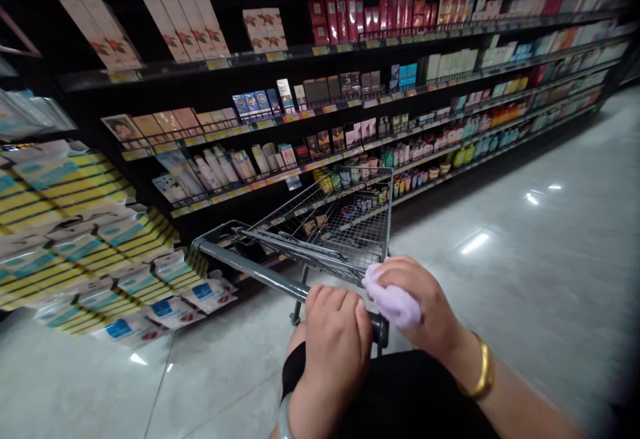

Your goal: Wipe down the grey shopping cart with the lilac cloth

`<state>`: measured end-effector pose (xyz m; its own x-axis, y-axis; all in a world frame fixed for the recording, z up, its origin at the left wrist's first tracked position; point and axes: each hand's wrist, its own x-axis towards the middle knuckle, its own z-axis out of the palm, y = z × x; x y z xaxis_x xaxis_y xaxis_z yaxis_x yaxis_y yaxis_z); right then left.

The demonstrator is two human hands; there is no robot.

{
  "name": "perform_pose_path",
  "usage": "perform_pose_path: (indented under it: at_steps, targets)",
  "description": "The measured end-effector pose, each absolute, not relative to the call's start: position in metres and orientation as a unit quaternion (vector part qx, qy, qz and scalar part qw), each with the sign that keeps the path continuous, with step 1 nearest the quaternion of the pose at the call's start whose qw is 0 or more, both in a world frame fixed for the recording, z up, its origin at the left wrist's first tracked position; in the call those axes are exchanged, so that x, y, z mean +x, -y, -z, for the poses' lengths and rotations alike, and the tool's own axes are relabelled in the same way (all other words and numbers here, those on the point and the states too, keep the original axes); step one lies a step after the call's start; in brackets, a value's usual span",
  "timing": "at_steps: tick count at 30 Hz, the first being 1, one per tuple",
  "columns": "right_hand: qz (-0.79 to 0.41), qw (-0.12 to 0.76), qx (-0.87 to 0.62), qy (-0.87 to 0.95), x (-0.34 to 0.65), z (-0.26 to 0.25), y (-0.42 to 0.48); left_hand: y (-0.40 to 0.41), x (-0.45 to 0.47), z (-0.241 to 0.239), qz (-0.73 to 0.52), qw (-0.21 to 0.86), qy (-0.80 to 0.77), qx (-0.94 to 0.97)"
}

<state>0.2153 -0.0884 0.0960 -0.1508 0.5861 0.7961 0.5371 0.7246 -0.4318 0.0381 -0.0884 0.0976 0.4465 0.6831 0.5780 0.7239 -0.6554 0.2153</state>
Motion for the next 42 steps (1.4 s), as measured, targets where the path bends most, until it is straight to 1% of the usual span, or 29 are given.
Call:
perform_pose_path:
  at_steps: [2, 4, 6, 10, 15, 18, 23, 28, 32, 34, 36, 38, 40, 42]
  targets:
    - [-0.013, 0.543, -0.389, 0.744, 0.222, -0.097, 0.085, 0.092, 0.039, -0.097, 0.341, 0.007, 0.403, -0.849]
    - [-0.016, 0.521, -0.399, 0.754, 0.223, -0.104, 0.093, 0.093, 0.037, -0.097, 0.354, -0.021, 0.376, -0.856]
    - [-0.040, 0.487, -0.379, 0.786, 0.219, -0.115, 0.110, 0.090, 0.032, -0.098, 0.359, -0.042, 0.344, -0.867]
    - [-0.079, 0.445, -0.328, 0.830, 0.219, -0.125, 0.126, 0.078, 0.021, -0.107, 0.322, -0.018, 0.338, -0.884]
    - [-0.050, 0.490, -0.389, 0.779, 0.238, -0.108, 0.087, 0.071, 0.018, -0.114, 0.225, 0.018, 0.383, -0.896]
    - [-0.052, 0.507, -0.394, 0.765, 0.237, -0.101, 0.083, 0.072, 0.017, -0.112, 0.198, 0.020, 0.380, -0.903]
    - [-0.052, 0.510, -0.392, 0.764, 0.222, -0.092, 0.112, 0.076, 0.014, -0.108, 0.200, 0.017, 0.366, -0.909]
    - [-0.034, 0.550, -0.388, 0.738, 0.237, -0.084, 0.109, 0.087, 0.031, -0.106, 0.215, 0.031, 0.373, -0.902]
    - [-0.020, 0.551, -0.449, 0.703, 0.259, -0.092, 0.103, 0.101, 0.057, -0.105, 0.224, 0.034, 0.384, -0.895]
    - [-0.031, 0.539, -0.472, 0.697, 0.266, -0.101, 0.112, 0.108, 0.069, -0.104, 0.234, 0.031, 0.389, -0.891]
    - [-0.028, 0.517, -0.463, 0.719, 0.267, -0.110, 0.130, 0.113, 0.076, -0.104, 0.241, 0.020, 0.388, -0.890]
    - [-0.009, 0.480, -0.445, 0.756, 0.265, -0.117, 0.154, 0.116, 0.075, -0.106, 0.245, -0.007, 0.364, -0.899]
    - [-0.004, 0.420, -0.442, 0.793, 0.264, -0.121, 0.174, 0.113, 0.066, -0.111, 0.246, -0.038, 0.327, -0.912]
    - [0.014, 0.379, -0.449, 0.809, 0.265, -0.120, 0.184, 0.105, 0.050, -0.118, 0.242, -0.041, 0.318, -0.916]
